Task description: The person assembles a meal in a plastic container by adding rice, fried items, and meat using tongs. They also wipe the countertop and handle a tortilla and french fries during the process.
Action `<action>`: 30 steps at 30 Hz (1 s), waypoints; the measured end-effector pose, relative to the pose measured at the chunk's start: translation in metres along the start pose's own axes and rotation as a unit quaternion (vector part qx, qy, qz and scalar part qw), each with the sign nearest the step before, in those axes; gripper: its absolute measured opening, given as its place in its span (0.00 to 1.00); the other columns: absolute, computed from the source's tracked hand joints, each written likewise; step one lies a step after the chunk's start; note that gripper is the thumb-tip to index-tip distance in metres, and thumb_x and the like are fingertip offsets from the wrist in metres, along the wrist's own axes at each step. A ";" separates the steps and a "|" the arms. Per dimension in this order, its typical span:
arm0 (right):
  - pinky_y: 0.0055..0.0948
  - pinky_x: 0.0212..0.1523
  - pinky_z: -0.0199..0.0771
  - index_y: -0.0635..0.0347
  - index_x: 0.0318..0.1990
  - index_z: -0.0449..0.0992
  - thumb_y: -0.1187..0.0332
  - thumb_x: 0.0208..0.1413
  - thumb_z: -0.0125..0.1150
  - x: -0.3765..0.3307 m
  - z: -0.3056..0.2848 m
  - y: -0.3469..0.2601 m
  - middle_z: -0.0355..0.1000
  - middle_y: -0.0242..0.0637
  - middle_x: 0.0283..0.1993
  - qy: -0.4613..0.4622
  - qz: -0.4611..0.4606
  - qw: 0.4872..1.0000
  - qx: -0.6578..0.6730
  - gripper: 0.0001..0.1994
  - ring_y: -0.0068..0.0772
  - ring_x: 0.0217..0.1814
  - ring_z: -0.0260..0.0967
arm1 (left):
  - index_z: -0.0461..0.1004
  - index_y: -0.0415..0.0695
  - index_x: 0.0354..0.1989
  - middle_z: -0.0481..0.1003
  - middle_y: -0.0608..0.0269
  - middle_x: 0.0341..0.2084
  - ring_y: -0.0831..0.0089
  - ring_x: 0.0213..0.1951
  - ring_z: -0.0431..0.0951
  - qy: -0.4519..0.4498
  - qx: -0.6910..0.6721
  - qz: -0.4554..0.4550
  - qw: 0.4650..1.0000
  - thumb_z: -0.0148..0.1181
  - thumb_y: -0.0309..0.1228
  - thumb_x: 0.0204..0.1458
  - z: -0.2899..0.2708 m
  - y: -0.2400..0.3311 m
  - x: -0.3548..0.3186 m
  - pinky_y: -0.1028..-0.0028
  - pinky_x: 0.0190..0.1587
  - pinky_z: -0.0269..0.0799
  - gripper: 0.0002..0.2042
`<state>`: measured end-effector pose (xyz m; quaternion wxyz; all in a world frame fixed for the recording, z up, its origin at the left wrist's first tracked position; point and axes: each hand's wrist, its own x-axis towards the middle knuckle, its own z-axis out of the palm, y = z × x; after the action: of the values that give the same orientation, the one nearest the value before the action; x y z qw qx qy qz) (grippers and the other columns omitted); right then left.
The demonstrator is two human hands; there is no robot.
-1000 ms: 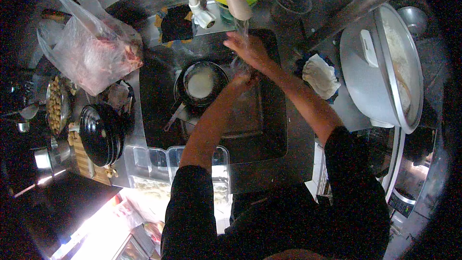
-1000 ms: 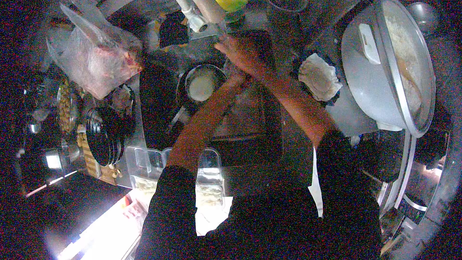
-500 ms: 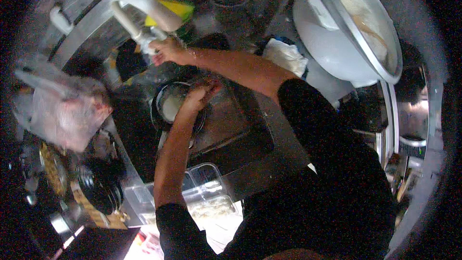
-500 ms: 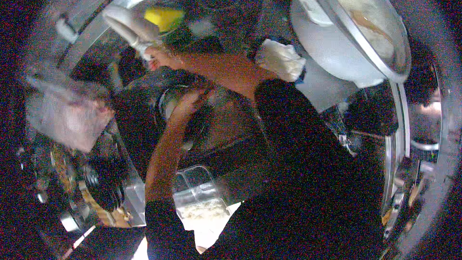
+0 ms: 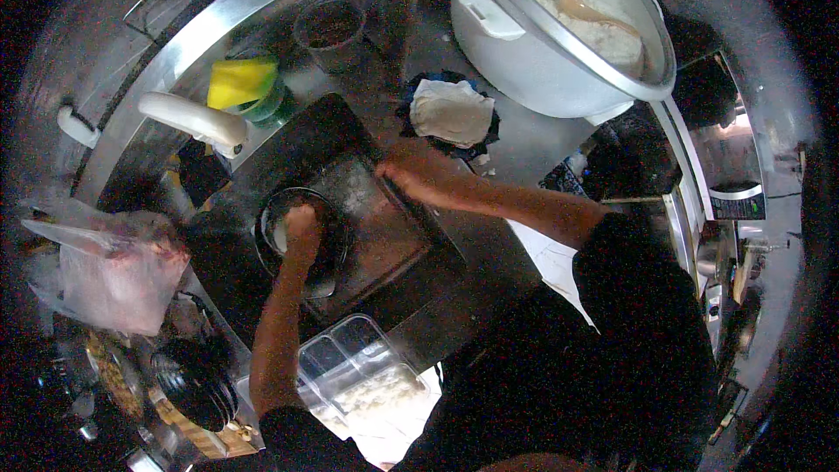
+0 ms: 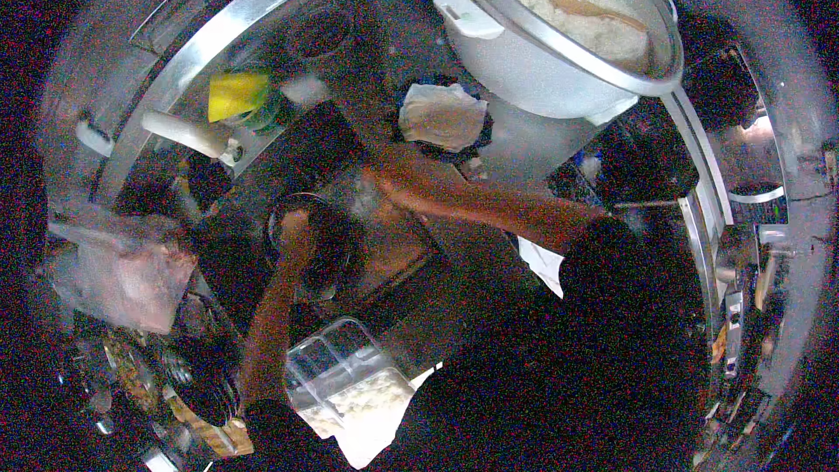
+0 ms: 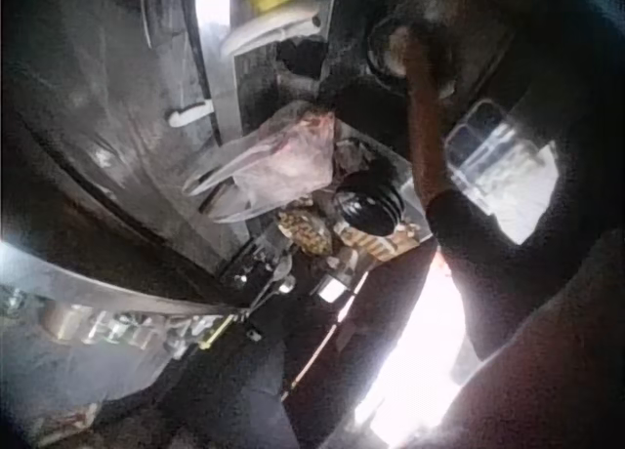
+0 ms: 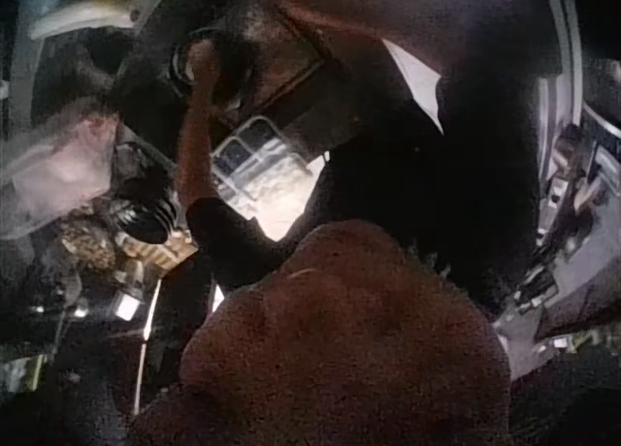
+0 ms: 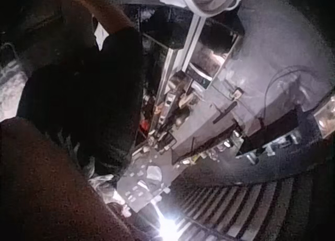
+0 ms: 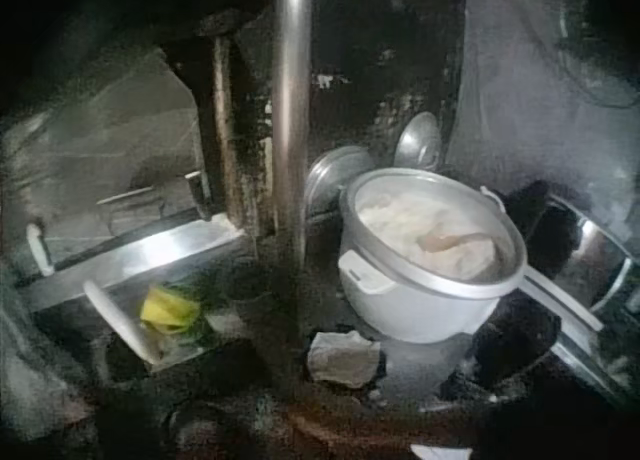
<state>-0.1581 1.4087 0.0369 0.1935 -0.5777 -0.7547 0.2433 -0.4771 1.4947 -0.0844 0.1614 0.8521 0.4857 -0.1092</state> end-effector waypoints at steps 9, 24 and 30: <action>0.55 0.65 0.49 0.43 0.65 0.62 0.54 0.59 0.54 -0.105 -0.047 0.002 0.52 0.39 0.72 0.130 0.201 0.936 -0.259 0.26 0.49 0.72 0.49 | 0.80 0.42 0.35 0.79 0.47 0.35 0.50 0.44 0.78 -0.098 -0.010 0.087 0.991 0.60 0.47 0.52 -0.053 0.042 -0.009 0.58 0.44 0.75 0.18; 0.44 0.48 0.71 0.49 0.49 0.77 0.59 0.57 0.54 -0.054 -0.111 -0.068 0.74 0.37 0.48 0.128 -0.018 0.992 -0.012 0.15 0.45 0.46 0.73 | 0.78 0.42 0.39 0.78 0.49 0.32 0.46 0.35 0.77 0.122 0.039 0.255 0.958 0.56 0.40 0.54 -0.125 0.068 0.002 0.54 0.42 0.72 0.14; 0.37 0.50 0.73 0.51 0.53 0.73 0.66 0.56 0.54 -0.055 -0.089 -0.044 0.71 0.36 0.52 0.185 -0.128 0.923 0.312 0.16 0.42 0.50 0.69 | 0.68 0.42 0.56 0.75 0.52 0.48 0.57 0.51 0.75 -0.119 -0.529 0.037 0.839 0.61 0.39 0.54 -0.178 0.115 0.001 0.59 0.55 0.70 0.24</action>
<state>-0.1272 1.3594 0.1343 0.5295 -0.4211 -0.6590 0.3286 -0.3720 1.5085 0.0997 0.6480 0.6348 0.4150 0.0699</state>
